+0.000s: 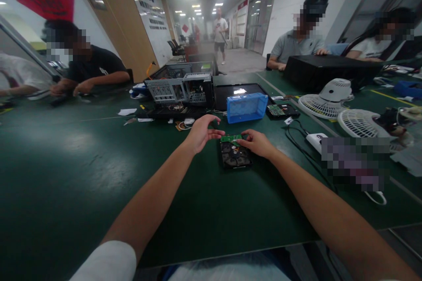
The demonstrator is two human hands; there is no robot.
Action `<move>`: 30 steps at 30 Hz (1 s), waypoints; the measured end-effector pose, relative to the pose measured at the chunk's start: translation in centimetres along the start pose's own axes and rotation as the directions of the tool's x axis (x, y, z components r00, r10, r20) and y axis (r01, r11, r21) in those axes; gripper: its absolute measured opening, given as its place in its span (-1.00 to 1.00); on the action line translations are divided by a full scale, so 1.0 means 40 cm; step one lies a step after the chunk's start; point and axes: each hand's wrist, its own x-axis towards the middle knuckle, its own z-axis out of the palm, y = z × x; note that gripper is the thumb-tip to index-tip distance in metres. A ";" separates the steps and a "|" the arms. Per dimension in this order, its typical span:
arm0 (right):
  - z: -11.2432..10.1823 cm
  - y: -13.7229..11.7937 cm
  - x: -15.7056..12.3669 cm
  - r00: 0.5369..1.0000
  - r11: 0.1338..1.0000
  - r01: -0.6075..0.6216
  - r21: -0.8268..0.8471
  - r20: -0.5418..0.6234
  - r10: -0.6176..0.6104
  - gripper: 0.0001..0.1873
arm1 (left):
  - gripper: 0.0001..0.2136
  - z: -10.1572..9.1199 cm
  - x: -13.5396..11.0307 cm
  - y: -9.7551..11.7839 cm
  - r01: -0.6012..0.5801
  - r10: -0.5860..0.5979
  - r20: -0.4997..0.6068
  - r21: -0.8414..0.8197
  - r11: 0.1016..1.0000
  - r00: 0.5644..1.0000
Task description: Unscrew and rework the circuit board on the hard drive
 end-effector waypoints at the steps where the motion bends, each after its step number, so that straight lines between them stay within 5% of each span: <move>1: -0.001 -0.001 -0.001 1.000 1.000 -0.001 0.001 0.000 0.001 -0.49 | -0.80 0.001 -0.001 0.002 -0.006 0.006 -0.003 0.007 1.000 1.000; 23: 0.006 0.010 0.004 1.000 1.000 0.014 0.019 0.003 -0.014 -0.48 | -0.77 -0.004 0.002 -0.002 -0.078 0.087 -0.048 0.158 0.984 0.995; 30: 0.004 0.006 0.001 1.000 1.000 0.015 0.022 0.008 -0.015 -0.48 | -0.77 -0.001 -0.002 0.003 -0.003 0.002 -0.015 -0.017 1.000 1.000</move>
